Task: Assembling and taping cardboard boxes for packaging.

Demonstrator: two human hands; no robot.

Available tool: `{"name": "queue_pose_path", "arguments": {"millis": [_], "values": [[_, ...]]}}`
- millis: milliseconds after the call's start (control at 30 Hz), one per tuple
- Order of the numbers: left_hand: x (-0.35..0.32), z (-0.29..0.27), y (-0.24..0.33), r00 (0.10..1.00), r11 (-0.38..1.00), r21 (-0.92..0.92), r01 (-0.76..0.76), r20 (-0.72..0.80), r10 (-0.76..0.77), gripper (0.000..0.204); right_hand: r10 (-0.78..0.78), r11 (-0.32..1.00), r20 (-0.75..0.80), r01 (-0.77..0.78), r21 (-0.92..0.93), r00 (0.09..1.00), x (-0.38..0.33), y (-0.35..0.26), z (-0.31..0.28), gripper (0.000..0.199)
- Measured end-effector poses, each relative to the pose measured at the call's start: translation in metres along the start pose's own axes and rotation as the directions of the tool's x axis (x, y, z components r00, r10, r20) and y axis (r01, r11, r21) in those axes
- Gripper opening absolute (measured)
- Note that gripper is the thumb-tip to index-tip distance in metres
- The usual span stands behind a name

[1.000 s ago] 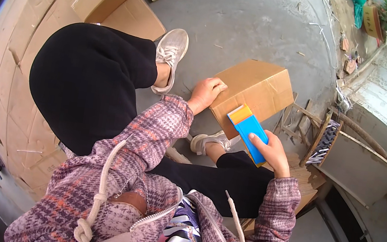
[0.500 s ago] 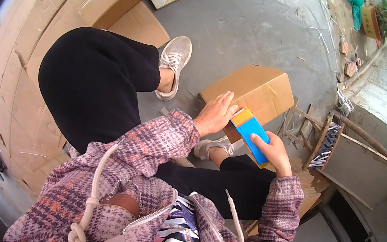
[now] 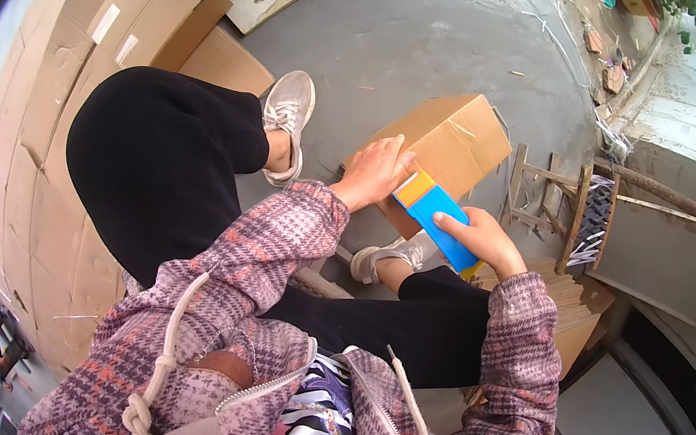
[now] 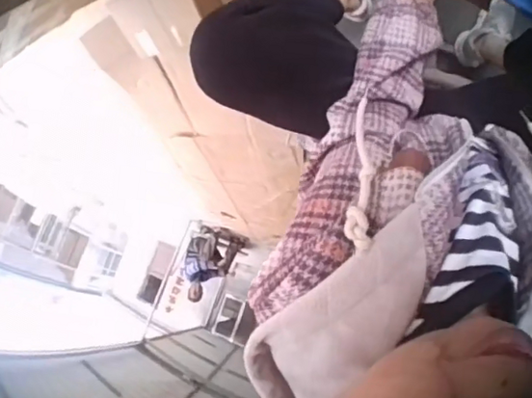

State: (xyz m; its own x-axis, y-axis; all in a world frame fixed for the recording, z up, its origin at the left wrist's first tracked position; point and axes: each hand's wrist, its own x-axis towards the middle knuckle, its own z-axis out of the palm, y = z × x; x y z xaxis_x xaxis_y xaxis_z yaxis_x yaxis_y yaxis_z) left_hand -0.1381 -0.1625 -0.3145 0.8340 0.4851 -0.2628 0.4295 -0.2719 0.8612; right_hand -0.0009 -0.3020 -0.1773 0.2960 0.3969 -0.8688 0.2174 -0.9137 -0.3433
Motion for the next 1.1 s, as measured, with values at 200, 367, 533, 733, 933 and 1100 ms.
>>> {"name": "queue_pose_path", "arguments": {"millis": [200, 367, 533, 733, 933, 1100], "values": [[0.001, 0.001, 0.003, 1.000, 0.990, 0.139, 0.020, -0.016, -0.018, 0.051, -0.048, 0.997, 0.019, 0.046, 0.063, 0.999, -0.013, 0.012, 0.000, 0.049], [0.002, -0.001, 0.003, 0.998, 0.984, 0.167, 0.069, -0.007, -0.069, 0.051, 0.024, 0.986, 0.011, -0.026, 0.164, 1.000, -0.039, 0.061, -0.001, 0.063], [0.004, -0.004, 0.007, 0.998, 0.968, 0.248, 0.047, 0.019, -0.054, 0.050, 0.055, 0.984, 0.021, -0.057, 0.168, 0.998, -0.036, 0.092, 0.006, 0.063], [-0.002, 0.016, 0.025, 0.906, 0.644, 0.735, -0.211, -0.101, 0.412, 0.069, 0.024, 0.996, -0.068, -0.018, 0.086, 0.997, -0.026, 0.086, 0.011, 0.068], [0.000, 0.020, 0.032, 0.944, 0.789, 0.560, -0.253, -0.037, 0.329, 0.086, -0.025, 0.998, -0.043, 0.027, 0.058, 0.999, -0.022, 0.096, 0.010, 0.072], [-0.002, 0.024, 0.035, 0.912, 0.642, 0.699, -0.314, 0.034, 0.410, 0.068, -0.043, 0.999, -0.076, 0.043, 0.001, 0.996, -0.019, 0.091, 0.009, 0.076]]}}
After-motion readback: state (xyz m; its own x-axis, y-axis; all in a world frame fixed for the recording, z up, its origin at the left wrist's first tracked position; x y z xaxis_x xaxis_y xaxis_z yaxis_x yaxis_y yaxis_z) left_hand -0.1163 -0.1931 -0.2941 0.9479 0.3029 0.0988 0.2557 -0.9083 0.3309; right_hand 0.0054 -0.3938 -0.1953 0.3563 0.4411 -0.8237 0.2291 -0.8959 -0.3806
